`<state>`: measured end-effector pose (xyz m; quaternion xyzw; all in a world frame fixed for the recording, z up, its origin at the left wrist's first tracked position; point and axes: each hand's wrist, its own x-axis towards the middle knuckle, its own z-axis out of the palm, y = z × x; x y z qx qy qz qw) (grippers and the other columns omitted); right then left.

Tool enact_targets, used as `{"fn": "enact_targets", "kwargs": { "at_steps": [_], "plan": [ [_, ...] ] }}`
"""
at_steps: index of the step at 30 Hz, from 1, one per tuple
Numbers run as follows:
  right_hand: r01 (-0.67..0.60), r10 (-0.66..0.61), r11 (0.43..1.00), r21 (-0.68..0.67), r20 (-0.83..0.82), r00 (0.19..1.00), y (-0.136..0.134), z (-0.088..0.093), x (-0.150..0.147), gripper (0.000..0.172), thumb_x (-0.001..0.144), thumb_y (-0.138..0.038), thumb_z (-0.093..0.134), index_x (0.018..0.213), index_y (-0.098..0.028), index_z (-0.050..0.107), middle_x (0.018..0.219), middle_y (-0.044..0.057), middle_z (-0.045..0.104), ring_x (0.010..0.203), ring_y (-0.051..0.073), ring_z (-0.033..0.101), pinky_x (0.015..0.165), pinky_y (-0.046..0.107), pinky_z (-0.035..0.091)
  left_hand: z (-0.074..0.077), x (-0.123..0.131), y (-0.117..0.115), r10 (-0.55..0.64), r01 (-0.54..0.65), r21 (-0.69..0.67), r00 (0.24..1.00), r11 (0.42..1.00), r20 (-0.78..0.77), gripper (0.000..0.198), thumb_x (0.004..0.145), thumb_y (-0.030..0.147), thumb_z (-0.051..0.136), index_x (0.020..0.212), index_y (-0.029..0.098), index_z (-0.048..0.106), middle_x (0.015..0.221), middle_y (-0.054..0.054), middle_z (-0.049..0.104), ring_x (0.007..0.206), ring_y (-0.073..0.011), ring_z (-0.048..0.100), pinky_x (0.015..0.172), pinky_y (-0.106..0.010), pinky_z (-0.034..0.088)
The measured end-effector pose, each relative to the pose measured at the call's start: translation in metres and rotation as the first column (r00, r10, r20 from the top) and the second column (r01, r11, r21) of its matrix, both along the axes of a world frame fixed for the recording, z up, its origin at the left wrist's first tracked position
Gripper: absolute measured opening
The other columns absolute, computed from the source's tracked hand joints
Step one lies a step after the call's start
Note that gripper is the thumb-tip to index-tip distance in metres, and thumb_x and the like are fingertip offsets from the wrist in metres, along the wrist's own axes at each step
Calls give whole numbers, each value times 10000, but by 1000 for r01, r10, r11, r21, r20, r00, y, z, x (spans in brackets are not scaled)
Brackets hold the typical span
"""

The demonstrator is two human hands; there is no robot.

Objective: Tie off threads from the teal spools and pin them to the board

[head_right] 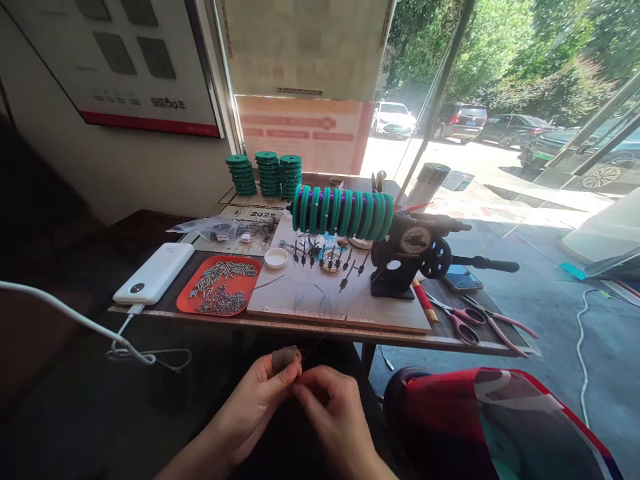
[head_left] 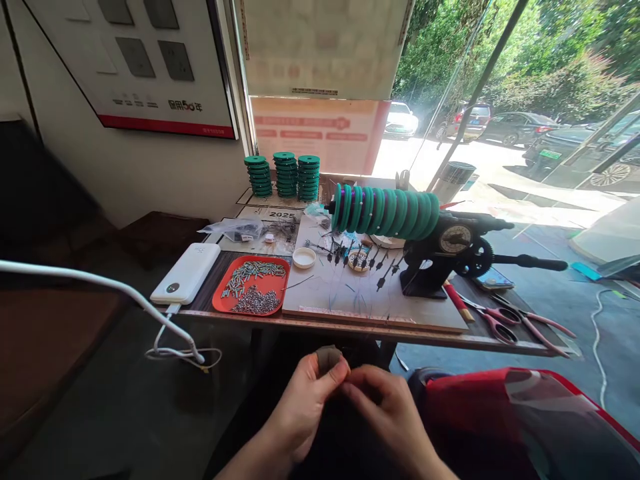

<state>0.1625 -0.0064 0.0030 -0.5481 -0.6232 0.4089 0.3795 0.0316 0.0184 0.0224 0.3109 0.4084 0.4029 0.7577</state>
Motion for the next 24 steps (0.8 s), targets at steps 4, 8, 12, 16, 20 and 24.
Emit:
{"fn": "enact_targets", "kwargs": {
  "at_steps": [4, 8, 12, 16, 20, 24],
  "plan": [
    [-9, -132, 925, 380, 343, 930, 9, 0, 16, 207, 807, -245, 493, 685, -198, 653, 588, 45, 601, 551, 148, 536, 555, 257, 386, 0, -3, 6, -58, 73, 92, 987, 993, -151, 246, 689, 366, 650, 647, 142, 557, 589, 33, 438, 578, -89, 353, 553, -205, 283],
    [-42, -45, 962, 271, 309, 950, 18, 8, 25, 167, 793, -262, 510, 712, -203, 644, 634, 43, 610, 582, 158, 542, 549, 258, 390, -2, -9, 14, -42, 97, 203, 965, 974, -260, 215, 700, 334, 632, 639, 140, 560, 563, 27, 461, 583, -104, 388, 584, -220, 313],
    [20, -20, 1000, -16, 15, 1000, 23, 13, 19, 201, 767, -354, 561, 827, -176, 632, 682, 35, 616, 630, 165, 539, 566, 257, 390, 4, -19, 20, 26, 138, 339, 898, 931, -439, 139, 707, 279, 607, 691, 143, 584, 628, 5, 535, 633, -132, 452, 624, -238, 352],
    [13, -74, 980, -200, -300, 951, 34, 14, 13, 260, 744, -410, 584, 800, -160, 628, 567, -15, 528, 495, 101, 437, 484, 227, 311, 17, -27, 26, 43, 225, 398, 826, 889, -562, 102, 699, 229, 589, 642, 145, 584, 610, 3, 544, 615, -136, 462, 605, -237, 353],
    [60, -172, 968, -242, -472, 865, 46, 17, 8, 298, 701, -442, 622, 667, -147, 595, 496, -38, 487, 414, 63, 369, 444, 216, 252, 19, -24, 27, 63, 183, 402, 848, 897, -526, 88, 680, 220, 604, 630, 149, 589, 592, 5, 540, 596, -134, 460, 588, -231, 350],
    [100, -200, 966, -238, -443, 874, 49, 22, 3, 342, 667, -461, 641, 553, -150, 555, 450, -33, 476, 395, 66, 371, 426, 219, 247, 14, -19, 25, 97, 137, 405, 857, 904, -506, 98, 690, 245, 605, 664, 150, 605, 619, -8, 577, 618, -148, 490, 606, -238, 368]
  ]
}}
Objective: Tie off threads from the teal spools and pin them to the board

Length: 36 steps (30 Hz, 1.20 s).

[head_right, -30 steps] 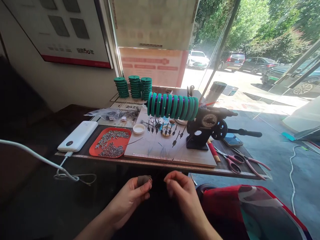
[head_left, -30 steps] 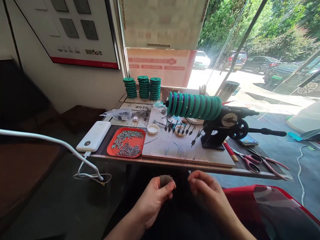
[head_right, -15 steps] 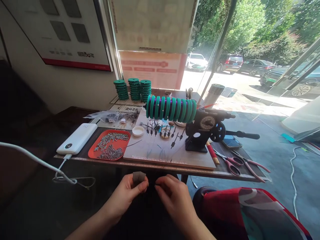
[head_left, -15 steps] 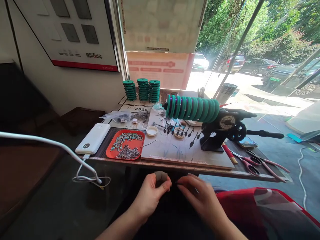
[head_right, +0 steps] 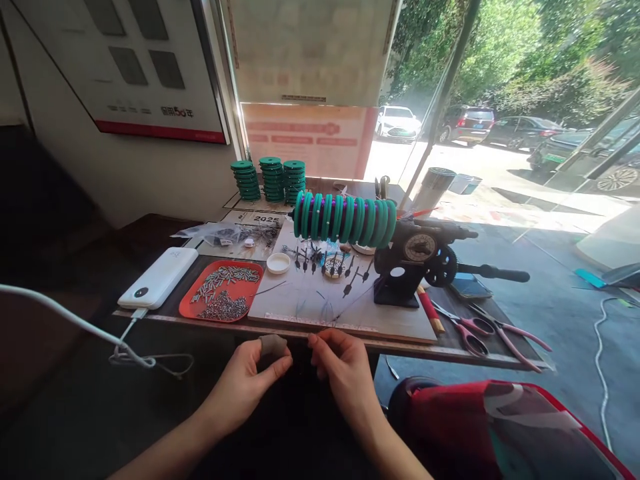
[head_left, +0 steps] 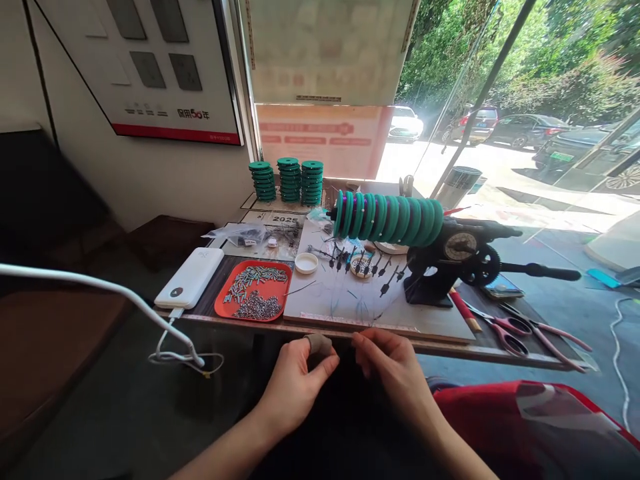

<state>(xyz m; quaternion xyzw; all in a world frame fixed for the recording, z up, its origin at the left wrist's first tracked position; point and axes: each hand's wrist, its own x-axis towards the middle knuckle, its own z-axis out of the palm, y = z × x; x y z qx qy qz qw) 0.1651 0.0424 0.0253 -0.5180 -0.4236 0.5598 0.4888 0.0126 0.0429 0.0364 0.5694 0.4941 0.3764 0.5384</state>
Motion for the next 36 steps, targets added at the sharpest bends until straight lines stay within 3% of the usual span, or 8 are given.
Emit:
{"fn": "enact_targets", "kwargs": {
  "at_steps": [12, 19, 24, 27, 29, 31, 33, 36],
  "plan": [
    [209, -231, 956, 205, 88, 969, -17, -1, -2, 208, 703, -320, 626, 563, -168, 601, 496, -8, 533, 486, 106, 452, 498, 239, 347, -3, 17, 4, -7, 9, 65, 1000, 998, -28, 128, 731, 261, 572, 670, 157, 617, 637, -18, 611, 634, -160, 519, 604, -240, 372],
    [372, -294, 924, 84, -464, 835, 16, 62, 29, 149, 615, -228, 590, 493, -193, 512, 459, -52, 443, 366, 47, 323, 370, 202, 284, -11, 19, -3, -22, 24, -22, 994, 999, 109, 152, 718, 264, 595, 627, 151, 550, 573, 22, 492, 584, -114, 425, 582, -222, 342],
    [342, -276, 891, 298, -244, 930, 9, 62, 38, 167, 763, -309, 512, 645, -205, 567, 528, -25, 521, 429, 91, 456, 427, 220, 383, -2, 1, 10, -44, 49, -30, 990, 998, 134, 147, 735, 277, 577, 676, 147, 544, 605, 25, 493, 606, -110, 429, 608, -232, 346],
    [8, -87, 902, 432, 164, 983, -5, 28, 9, 285, 847, -250, 422, 628, -187, 594, 488, -9, 535, 426, 108, 484, 416, 215, 390, 21, -10, 34, -59, 62, -13, 981, 998, 186, 173, 728, 286, 583, 641, 141, 544, 598, 24, 507, 610, -105, 445, 634, -236, 348],
    [-404, 1, 767, 499, 628, 779, 1, 9, -18, 225, 837, -180, 427, 745, -183, 632, 621, 24, 612, 553, 146, 560, 510, 246, 451, 39, -15, 50, -77, 73, 26, 975, 997, 207, 168, 707, 277, 604, 633, 131, 565, 625, 12, 541, 639, -104, 461, 654, -232, 346],
    [-549, -230, 657, 517, 830, 508, 20, -1, -44, 215, 817, -120, 432, 895, -151, 630, 855, 103, 649, 742, 216, 582, 636, 336, 479, 54, -15, 63, -76, 72, 26, 971, 997, 228, 160, 673, 273, 637, 645, 126, 580, 638, 9, 553, 655, -107, 477, 657, -233, 349],
    [-566, -408, 647, 510, 860, 308, 44, -6, -62, 181, 790, -171, 512, 924, -117, 622, 985, 164, 621, 877, 288, 552, 690, 415, 471, 65, -14, 73, -75, 78, -1, 963, 997, 258, 172, 649, 279, 661, 658, 126, 586, 618, 22, 537, 625, -100, 471, 634, -236, 347],
    [-681, -492, 521, 514, 833, 253, 63, -11, -71, 117, 775, -153, 549, 859, -131, 627, 874, 115, 645, 857, 266, 556, 698, 394, 472, 71, -16, 83, -50, 55, -8, 955, 998, 291, 180, 624, 272, 691, 644, 120, 596, 604, 33, 527, 602, -88, 455, 623, -235, 334]
  ]
}}
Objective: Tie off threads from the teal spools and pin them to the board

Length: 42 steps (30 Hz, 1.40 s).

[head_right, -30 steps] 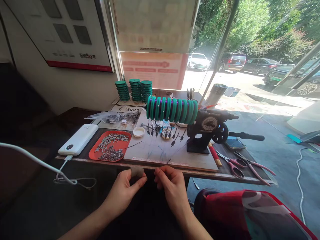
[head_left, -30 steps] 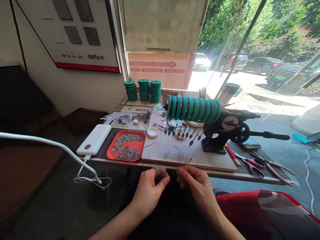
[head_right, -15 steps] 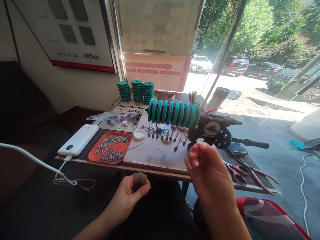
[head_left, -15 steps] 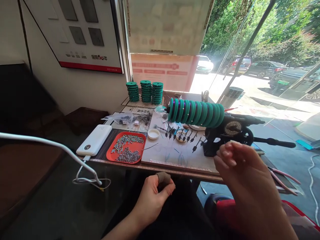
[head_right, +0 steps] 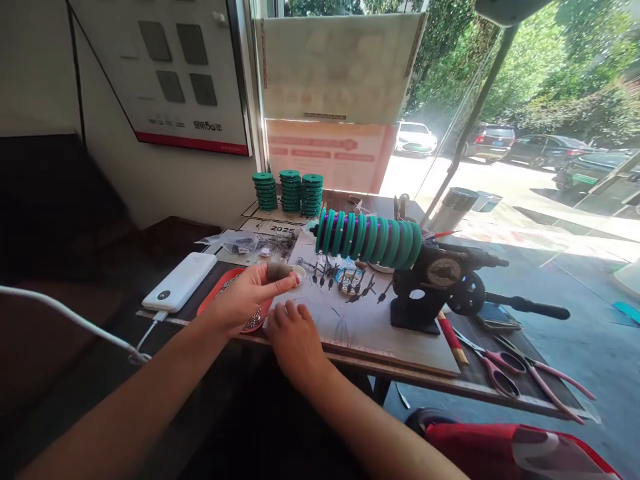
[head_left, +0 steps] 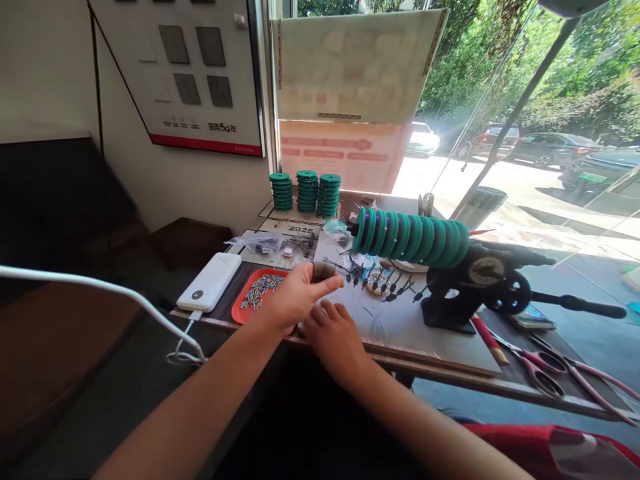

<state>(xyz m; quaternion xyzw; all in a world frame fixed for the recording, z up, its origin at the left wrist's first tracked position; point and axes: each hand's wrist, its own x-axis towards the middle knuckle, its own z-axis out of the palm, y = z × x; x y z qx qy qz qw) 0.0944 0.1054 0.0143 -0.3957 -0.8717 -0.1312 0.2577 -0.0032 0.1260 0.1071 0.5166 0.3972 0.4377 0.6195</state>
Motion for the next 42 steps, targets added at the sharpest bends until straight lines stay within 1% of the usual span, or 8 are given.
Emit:
{"fn": "enact_targets", "kwargs": {
  "at_steps": [3, 6, 9, 11, 16, 29, 36, 42],
  "plan": [
    [-225, 230, 970, 95, -44, 972, -9, -4, 12, 153, 802, -67, 474, 793, -142, 607, 774, 70, 650, 726, 195, 573, 678, 337, 473, -7, -5, 5, 3, -1, -63, 999, 998, 35, 162, 608, 238, 713, 610, 117, 605, 604, 24, 549, 617, -87, 465, 627, -230, 331],
    [-335, 324, 941, 39, -376, 868, -33, 2, 33, 140, 811, -66, 469, 819, -169, 564, 788, 47, 658, 714, 160, 599, 666, 286, 483, -27, -7, -5, 12, 31, -255, 986, 966, 166, 142, 606, 211, 722, 627, 117, 619, 660, 7, 589, 602, -74, 475, 584, -213, 332],
    [-326, 6, 928, -182, -866, 500, -57, 16, 47, 137, 824, -106, 485, 894, -221, 511, 826, 6, 660, 753, 132, 629, 689, 245, 500, -54, 4, -30, 28, 206, -413, 870, 887, 493, 147, 617, 210, 724, 679, 118, 627, 755, -20, 616, 666, -102, 531, 649, -243, 398],
    [-362, -225, 882, -302, -944, 240, -66, 22, 51, 98, 832, -153, 493, 874, -240, 508, 808, -16, 661, 736, 122, 635, 701, 248, 507, -70, 15, -49, 129, 288, -464, 721, 838, 681, 114, 650, 187, 703, 697, 119, 625, 780, -27, 619, 751, -121, 560, 751, -263, 418],
    [-411, -371, 828, -382, -922, 108, -74, 20, 52, 13, 791, -233, 563, 796, -222, 559, 755, -15, 659, 706, 119, 621, 702, 244, 504, -86, 36, -77, 306, 395, -516, 483, 761, 821, 58, 750, 128, 605, 731, 79, 630, 799, -59, 624, 813, -129, 578, 834, -245, 422],
    [-319, -359, 856, -406, -912, 198, -74, 9, 47, 29, 810, -204, 527, 810, -213, 554, 761, -1, 649, 724, 123, 620, 697, 245, 505, -88, 40, -78, 374, 369, -561, 466, 741, 802, 118, 784, 109, 551, 723, 66, 642, 785, -80, 635, 793, -139, 596, 822, -251, 448],
    [-16, -13, 999, -35, -688, 726, -84, 5, 53, 170, 726, -63, 562, 749, -222, 617, 759, 29, 564, 703, 146, 565, 609, 262, 481, -84, 38, -88, 366, 216, -600, 622, 770, 692, 29, 715, 131, 640, 694, 111, 637, 688, -27, 626, 683, -96, 585, 673, -186, 458],
    [122, -158, 987, -108, -449, 880, -84, 25, 87, 143, 746, -166, 554, 882, -203, 574, 883, 77, 606, 881, 231, 544, 763, 387, 442, -73, 29, -97, 152, -52, -310, 939, 949, 308, 138, 758, 259, 608, 681, 145, 596, 526, 28, 541, 554, -86, 503, 604, -208, 408]
  ]
}}
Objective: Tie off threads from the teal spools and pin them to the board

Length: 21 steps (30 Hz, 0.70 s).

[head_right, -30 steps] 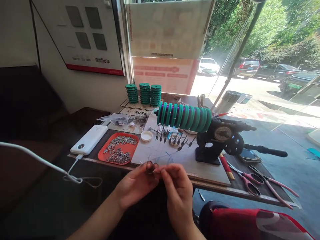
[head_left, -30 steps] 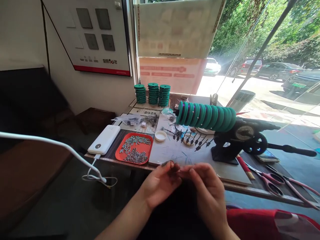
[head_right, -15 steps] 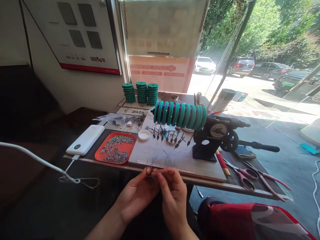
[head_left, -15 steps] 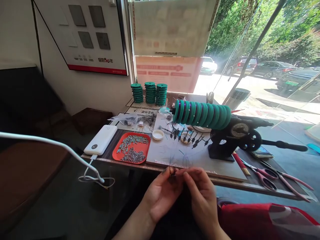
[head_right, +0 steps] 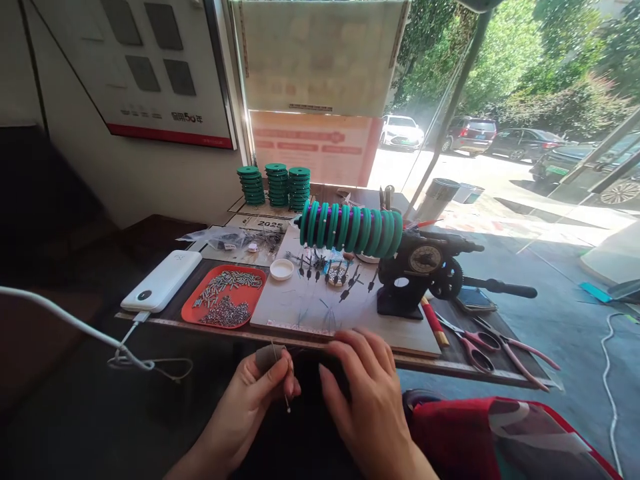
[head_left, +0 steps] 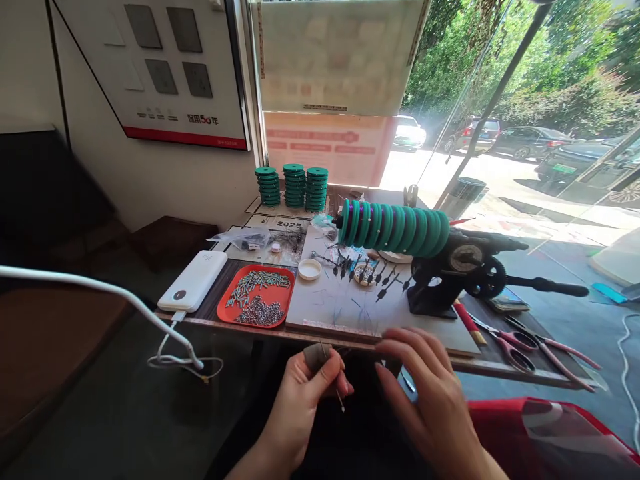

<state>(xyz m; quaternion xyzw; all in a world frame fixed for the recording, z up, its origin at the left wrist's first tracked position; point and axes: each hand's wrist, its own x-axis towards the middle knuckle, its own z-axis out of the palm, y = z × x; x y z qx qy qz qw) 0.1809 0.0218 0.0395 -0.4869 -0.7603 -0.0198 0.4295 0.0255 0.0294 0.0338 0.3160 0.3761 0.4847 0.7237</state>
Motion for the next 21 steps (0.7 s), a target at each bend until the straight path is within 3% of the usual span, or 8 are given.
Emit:
{"fn": "enact_targets", "kwargs": {
  "at_steps": [2, 4, 6, 8, 10, 12, 16, 21],
  "plan": [
    [-77, 103, 978, -191, 131, 986, 5, 9, 8, 137, 748, -215, 576, 883, -209, 601, 869, 68, 639, 873, 242, 557, 838, 435, 404, 2, -3, 3, 29, -19, 92, 993, 996, -113, 154, 763, 274, 598, 676, 147, 587, 528, 30, 532, 553, -89, 481, 604, -213, 396],
    [-244, 293, 881, -405, 64, 954, 6, 18, 17, 48, 756, -250, 579, 739, -218, 611, 720, 26, 639, 742, 201, 581, 822, 399, 424, 2, -4, 8, 86, -52, 169, 977, 984, -198, 160, 762, 277, 595, 667, 149, 580, 525, 30, 526, 550, -93, 470, 594, -214, 382],
    [-388, 331, 735, -556, -205, 921, 5, 28, 25, 168, 773, -320, 561, 651, -209, 592, 627, 10, 614, 630, 170, 579, 703, 329, 475, 0, -2, 13, 115, -55, 236, 962, 970, -249, 164, 755, 274, 599, 651, 149, 575, 516, 27, 522, 543, -98, 470, 585, -217, 375],
    [-501, 183, 667, -551, -531, 828, 5, 36, 32, 234, 784, -396, 528, 684, -202, 612, 632, 27, 626, 617, 183, 593, 605, 304, 491, -2, 5, 16, 105, -32, 276, 962, 961, -251, 171, 757, 281, 593, 648, 152, 573, 513, 24, 523, 537, -105, 476, 587, -225, 379],
    [-569, 81, 692, -444, -736, 672, 8, 39, 34, 247, 810, -394, 482, 806, -208, 645, 671, 44, 654, 654, 201, 619, 616, 323, 508, -2, 15, 15, 125, -57, 284, 965, 957, -230, 166, 763, 296, 581, 670, 159, 576, 518, 24, 526, 536, -111, 484, 599, -233, 390],
    [-539, 115, 757, -368, -737, 666, 12, 35, 30, 256, 836, -325, 451, 998, -228, 624, 794, 60, 683, 758, 210, 639, 698, 346, 512, -1, 20, 12, 212, -147, 281, 952, 948, -220, 154, 762, 309, 577, 696, 170, 577, 515, 29, 524, 535, -114, 487, 607, -235, 398],
    [-282, 254, 940, -189, -160, 954, 12, 14, 21, 418, 819, -144, 458, 1218, -266, 474, 1067, 47, 643, 931, 183, 611, 826, 321, 469, -1, 15, -2, 309, -170, 359, 875, 918, -374, 155, 741, 303, 593, 651, 178, 604, 498, 21, 519, 508, -120, 478, 550, -224, 386],
    [-154, 133, 986, 63, 259, 957, -3, 2, 17, 300, 799, -103, 452, 1070, -194, 545, 900, 44, 682, 784, 175, 615, 830, 347, 421, -3, 10, -16, 300, -64, 435, 813, 898, -500, 125, 737, 272, 591, 660, 186, 640, 488, 11, 530, 477, -122, 492, 506, -217, 377]
  ]
}}
